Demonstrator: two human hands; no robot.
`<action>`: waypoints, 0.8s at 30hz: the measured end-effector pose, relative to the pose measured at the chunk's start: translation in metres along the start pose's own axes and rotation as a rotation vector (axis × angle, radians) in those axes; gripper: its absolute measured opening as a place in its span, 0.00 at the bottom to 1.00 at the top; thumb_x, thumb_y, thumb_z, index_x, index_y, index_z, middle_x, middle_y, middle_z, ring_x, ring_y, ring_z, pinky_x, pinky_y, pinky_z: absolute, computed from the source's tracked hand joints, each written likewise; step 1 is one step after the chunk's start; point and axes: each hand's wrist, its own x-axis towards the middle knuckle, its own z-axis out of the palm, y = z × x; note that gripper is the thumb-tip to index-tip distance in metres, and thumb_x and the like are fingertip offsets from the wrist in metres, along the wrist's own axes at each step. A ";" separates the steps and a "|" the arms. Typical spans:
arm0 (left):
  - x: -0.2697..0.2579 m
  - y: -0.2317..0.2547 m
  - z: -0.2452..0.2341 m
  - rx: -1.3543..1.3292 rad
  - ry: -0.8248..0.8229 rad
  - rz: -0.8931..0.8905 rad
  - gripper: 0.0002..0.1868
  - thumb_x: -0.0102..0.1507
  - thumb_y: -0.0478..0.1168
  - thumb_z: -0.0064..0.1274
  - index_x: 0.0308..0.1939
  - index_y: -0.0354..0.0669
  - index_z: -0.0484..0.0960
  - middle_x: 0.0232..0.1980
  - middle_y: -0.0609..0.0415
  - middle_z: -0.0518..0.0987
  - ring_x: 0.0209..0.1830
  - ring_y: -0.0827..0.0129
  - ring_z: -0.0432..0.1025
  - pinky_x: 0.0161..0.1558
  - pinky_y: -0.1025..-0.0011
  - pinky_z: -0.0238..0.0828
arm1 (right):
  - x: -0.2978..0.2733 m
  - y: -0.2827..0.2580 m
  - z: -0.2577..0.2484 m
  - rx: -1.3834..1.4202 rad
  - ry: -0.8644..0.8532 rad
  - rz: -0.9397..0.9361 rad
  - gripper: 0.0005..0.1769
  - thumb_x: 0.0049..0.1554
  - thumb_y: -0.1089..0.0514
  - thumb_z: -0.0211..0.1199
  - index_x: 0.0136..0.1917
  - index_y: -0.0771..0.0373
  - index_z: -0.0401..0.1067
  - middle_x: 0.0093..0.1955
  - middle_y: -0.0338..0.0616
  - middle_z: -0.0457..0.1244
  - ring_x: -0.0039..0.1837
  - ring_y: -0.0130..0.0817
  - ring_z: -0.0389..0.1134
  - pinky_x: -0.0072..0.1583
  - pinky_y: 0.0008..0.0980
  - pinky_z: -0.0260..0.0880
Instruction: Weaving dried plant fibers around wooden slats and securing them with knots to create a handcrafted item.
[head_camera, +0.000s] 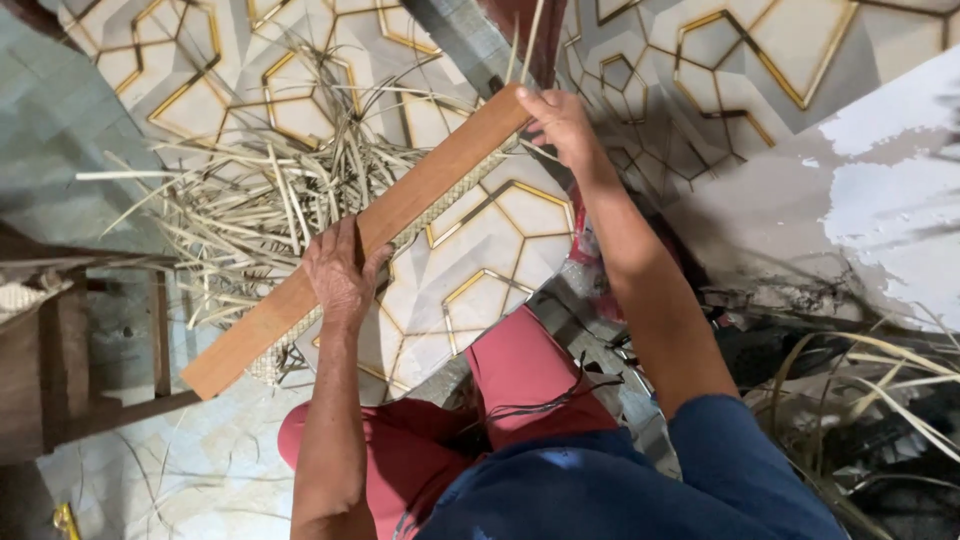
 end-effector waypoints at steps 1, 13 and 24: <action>0.003 0.005 0.000 0.004 0.001 -0.017 0.42 0.66 0.69 0.47 0.72 0.41 0.73 0.63 0.40 0.77 0.60 0.44 0.67 0.62 0.47 0.56 | 0.013 0.007 0.000 -0.006 -0.017 0.000 0.44 0.49 0.28 0.65 0.61 0.66 0.74 0.61 0.50 0.70 0.50 0.37 0.74 0.42 0.29 0.77; 0.011 0.018 0.012 0.080 -0.076 -0.044 0.45 0.67 0.73 0.39 0.75 0.43 0.68 0.69 0.43 0.73 0.66 0.50 0.63 0.64 0.48 0.55 | 0.042 0.027 -0.013 -0.158 -0.071 0.031 0.31 0.62 0.49 0.64 0.69 0.73 0.64 0.66 0.61 0.66 0.47 0.36 0.79 0.52 0.25 0.82; 0.012 0.008 0.036 0.032 0.064 0.011 0.41 0.62 0.69 0.57 0.69 0.49 0.71 0.63 0.45 0.75 0.58 0.47 0.67 0.56 0.51 0.59 | -0.032 -0.036 0.060 -0.682 -0.326 -1.199 0.14 0.58 0.61 0.66 0.54 0.73 0.79 0.57 0.60 0.68 0.61 0.56 0.66 0.63 0.48 0.63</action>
